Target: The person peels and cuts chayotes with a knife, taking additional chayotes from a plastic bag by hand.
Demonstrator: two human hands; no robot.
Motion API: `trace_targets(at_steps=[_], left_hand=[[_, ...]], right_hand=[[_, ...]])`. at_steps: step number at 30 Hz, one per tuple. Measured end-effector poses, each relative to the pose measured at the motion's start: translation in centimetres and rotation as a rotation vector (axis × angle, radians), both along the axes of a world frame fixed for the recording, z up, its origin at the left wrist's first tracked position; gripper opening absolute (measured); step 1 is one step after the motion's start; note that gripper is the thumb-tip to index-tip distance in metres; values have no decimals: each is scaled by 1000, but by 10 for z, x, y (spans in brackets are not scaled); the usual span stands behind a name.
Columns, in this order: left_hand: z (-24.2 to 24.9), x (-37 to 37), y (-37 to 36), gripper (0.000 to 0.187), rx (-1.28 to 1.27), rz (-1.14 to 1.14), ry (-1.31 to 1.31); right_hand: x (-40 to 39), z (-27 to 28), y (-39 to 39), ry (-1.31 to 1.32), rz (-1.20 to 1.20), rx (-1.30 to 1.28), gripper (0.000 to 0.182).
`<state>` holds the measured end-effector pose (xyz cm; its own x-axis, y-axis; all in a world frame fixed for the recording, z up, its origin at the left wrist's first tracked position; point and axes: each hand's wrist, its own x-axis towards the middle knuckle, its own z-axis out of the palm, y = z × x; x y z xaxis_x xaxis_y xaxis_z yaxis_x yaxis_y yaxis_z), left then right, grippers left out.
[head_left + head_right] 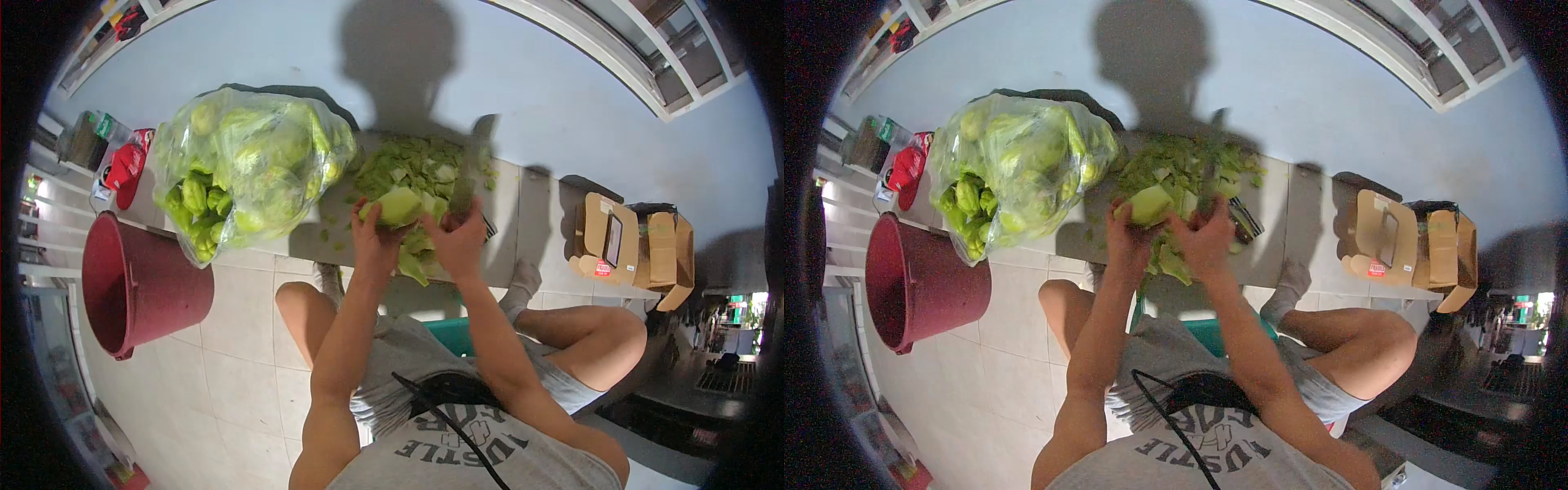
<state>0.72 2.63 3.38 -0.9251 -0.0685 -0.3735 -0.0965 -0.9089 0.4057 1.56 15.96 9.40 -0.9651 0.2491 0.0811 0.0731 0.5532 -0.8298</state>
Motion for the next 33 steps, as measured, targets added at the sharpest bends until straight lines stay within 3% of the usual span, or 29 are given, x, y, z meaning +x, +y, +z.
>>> trace_targets(at_steps=[2,4,5,6,8,9,12,16,18,25,28,30,33], left_hand=[[-3,-1,-3,41,37,-4,-12],[-12,-3,-9,41,72,-11,-22],[-17,-6,-13,39,157,-49,-10],[-20,-7,-14,38,242,-87,-1],[-12,-6,-14,38,208,-82,-36],[-5,-9,-14,38,170,-76,-59],[13,-8,-17,40,78,-31,-88],[-4,-16,-32,39,15,-29,16],[-14,-18,-33,37,36,-31,-56],[-35,-17,-36,30,129,-22,12],[-39,-21,-37,27,100,52,-134],[-43,-24,-39,19,146,35,-125],[-41,-22,-40,21,133,9,-132]], right_hand=[[-8,-2,11,24,-90,-16,53],[-17,3,16,435,-99,-419,44],[-10,5,26,319,-145,-228,33],[-15,-8,30,318,-147,-226,33],[-27,-47,40,273,-83,328,26],[-25,-47,44,5,115,211,26],[-7,-27,33,-129,122,139,29],[-1,-35,22,-31,2,-107,39],[0,-44,26,76,-9,-210,43],[13,-21,22,-46,8,-209,40],[25,-21,15,-141,164,-14,30],[40,-43,2,-47,308,189,22],[48,-50,-10,-73,400,49,21]])
